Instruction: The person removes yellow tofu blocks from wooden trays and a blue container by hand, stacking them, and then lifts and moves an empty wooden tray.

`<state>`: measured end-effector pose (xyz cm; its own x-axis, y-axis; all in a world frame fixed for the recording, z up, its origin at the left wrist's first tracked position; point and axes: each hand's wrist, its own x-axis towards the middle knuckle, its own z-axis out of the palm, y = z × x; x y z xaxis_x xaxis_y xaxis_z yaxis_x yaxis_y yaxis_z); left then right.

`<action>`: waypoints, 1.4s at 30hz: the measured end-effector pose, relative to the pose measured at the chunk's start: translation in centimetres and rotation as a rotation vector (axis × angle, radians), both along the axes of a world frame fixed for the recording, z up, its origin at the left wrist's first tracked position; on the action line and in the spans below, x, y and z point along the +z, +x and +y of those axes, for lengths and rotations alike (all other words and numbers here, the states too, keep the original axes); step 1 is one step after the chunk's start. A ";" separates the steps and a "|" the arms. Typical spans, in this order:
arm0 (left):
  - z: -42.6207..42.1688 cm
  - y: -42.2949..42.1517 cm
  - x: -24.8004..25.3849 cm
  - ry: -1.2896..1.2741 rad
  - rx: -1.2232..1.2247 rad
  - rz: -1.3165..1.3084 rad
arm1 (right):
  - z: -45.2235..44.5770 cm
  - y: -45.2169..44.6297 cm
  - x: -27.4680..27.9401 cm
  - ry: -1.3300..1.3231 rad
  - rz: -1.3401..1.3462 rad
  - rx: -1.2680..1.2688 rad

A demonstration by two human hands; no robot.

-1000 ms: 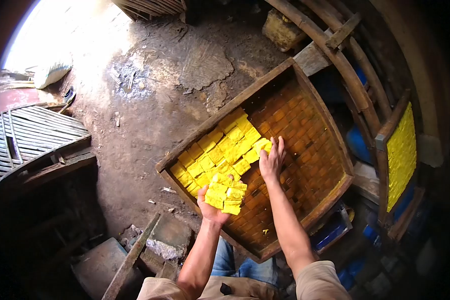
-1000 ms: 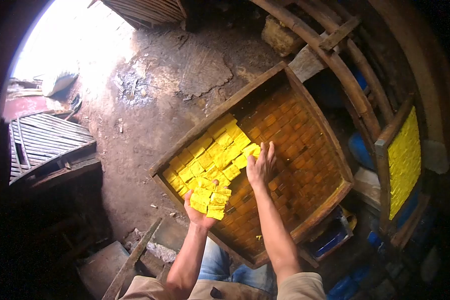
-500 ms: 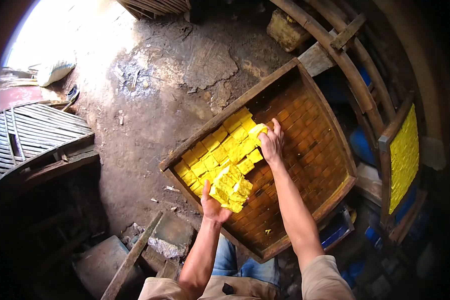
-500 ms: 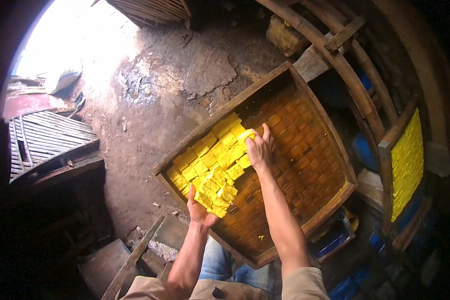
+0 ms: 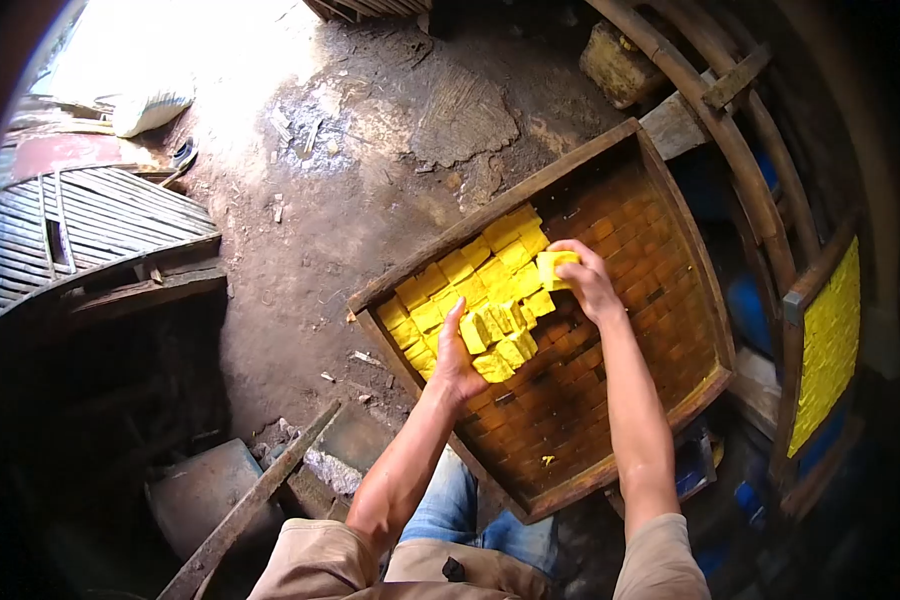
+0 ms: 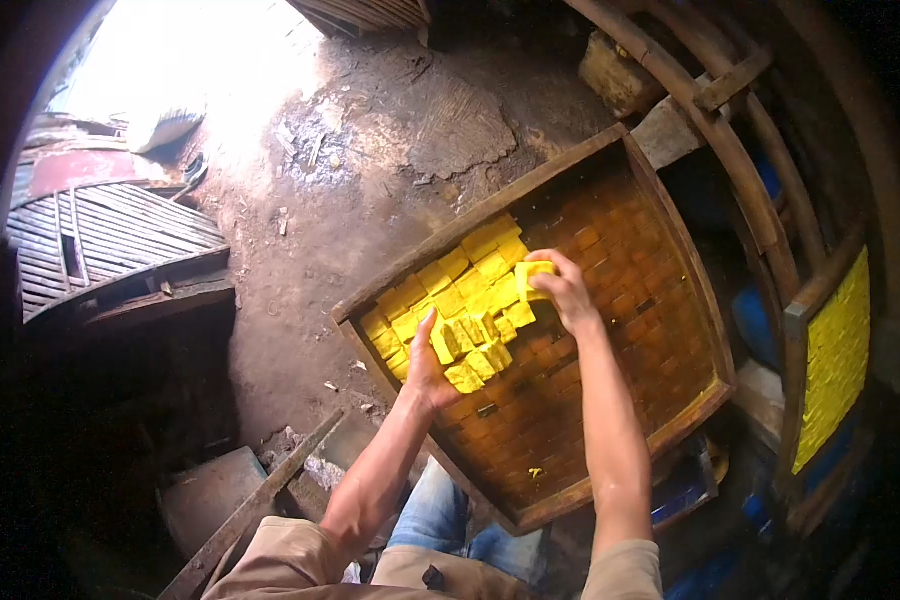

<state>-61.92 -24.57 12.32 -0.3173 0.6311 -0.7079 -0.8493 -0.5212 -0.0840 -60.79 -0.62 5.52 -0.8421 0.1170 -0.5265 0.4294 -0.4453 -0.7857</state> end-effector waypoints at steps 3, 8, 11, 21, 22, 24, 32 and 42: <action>0.4 -0.2 0.1 0.005 -0.090 -0.020 | -1.2 1.4 8.0 0.061 0.228 0.044; 0.7 1.2 -1.2 0.145 -0.130 -0.078 | -7.3 2.9 13.7 0.701 0.781 0.370; -1.2 2.1 -1.4 0.364 -0.143 -0.252 | -9.9 5.5 10.8 0.977 0.878 0.593; -7.1 6.7 -0.8 -0.085 -0.003 -0.011 | -11.5 6.1 -1.2 1.382 0.043 -0.185; -7.1 6.6 -0.4 -0.095 0.000 -0.023 | -12.2 5.9 -0.9 1.355 0.084 -0.195; -7.2 6.4 0.5 -0.092 0.015 -0.029 | -12.1 5.8 -0.2 1.086 0.041 -0.284; -7.8 5.9 1.0 -0.079 0.051 -0.013 | -10.1 0.6 -1.0 1.456 -0.082 -0.078; -7.9 5.0 1.2 -0.075 0.084 0.002 | -6.8 -1.1 0.4 0.767 0.149 -0.290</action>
